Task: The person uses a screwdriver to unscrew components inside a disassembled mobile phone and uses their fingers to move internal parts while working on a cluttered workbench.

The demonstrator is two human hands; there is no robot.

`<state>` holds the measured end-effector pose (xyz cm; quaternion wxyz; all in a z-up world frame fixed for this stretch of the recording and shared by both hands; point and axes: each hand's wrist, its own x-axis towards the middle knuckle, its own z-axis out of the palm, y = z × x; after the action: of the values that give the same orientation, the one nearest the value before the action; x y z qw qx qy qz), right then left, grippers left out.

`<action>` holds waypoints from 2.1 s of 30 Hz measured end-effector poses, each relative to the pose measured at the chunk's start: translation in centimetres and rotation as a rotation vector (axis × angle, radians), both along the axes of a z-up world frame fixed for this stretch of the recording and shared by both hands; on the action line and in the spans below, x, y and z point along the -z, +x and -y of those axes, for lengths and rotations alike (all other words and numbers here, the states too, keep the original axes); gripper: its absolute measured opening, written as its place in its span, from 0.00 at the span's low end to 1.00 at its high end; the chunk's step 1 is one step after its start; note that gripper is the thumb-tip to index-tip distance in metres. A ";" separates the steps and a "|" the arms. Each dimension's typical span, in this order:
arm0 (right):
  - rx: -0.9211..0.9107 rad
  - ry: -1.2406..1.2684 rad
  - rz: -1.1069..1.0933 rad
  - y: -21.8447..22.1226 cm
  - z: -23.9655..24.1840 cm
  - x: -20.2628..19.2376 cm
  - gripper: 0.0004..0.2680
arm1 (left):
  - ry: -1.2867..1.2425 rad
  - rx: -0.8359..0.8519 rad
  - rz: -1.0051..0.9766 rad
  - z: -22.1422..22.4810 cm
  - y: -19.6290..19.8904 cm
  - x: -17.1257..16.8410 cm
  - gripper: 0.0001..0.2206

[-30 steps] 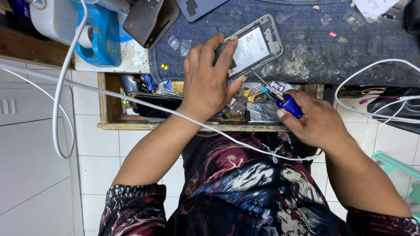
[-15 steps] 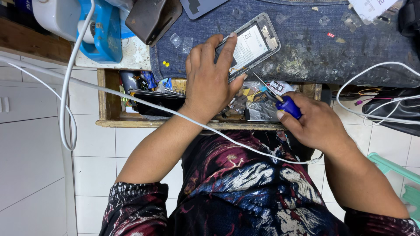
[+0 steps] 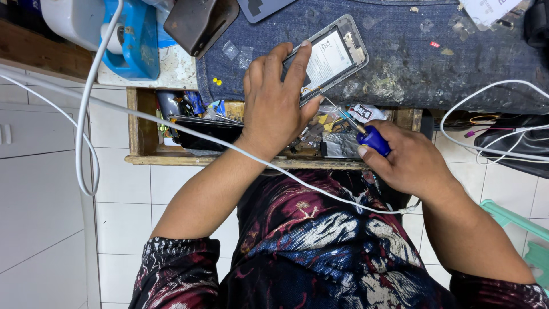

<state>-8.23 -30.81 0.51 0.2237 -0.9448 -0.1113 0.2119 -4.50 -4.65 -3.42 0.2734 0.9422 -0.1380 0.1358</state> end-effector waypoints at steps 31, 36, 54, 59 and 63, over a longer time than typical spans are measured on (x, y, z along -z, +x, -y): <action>-0.315 0.016 0.294 2.0 2.1 1.4 0.19 | -0.008 0.111 -0.065 -0.5 0.6 -0.1 0.42; -0.319 0.008 0.306 2.3 1.9 1.1 0.20 | 0.015 0.111 -0.052 -0.5 0.6 0.1 0.43; -0.399 -0.056 0.379 3.5 1.7 1.2 0.19 | 0.018 0.107 -0.044 -0.4 0.7 0.6 0.44; -0.402 -0.066 0.359 3.7 1.6 0.9 0.19 | 0.016 0.105 -0.032 -0.4 0.6 0.5 0.44; -0.384 -0.065 0.341 3.8 1.5 0.7 0.19 | -0.005 0.110 -0.027 -0.5 0.7 0.4 0.44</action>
<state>-4.44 -32.35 -0.16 0.1270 -0.9350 -0.3181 0.0917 -3.83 -4.10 -3.84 0.2846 0.9342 -0.1858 0.1081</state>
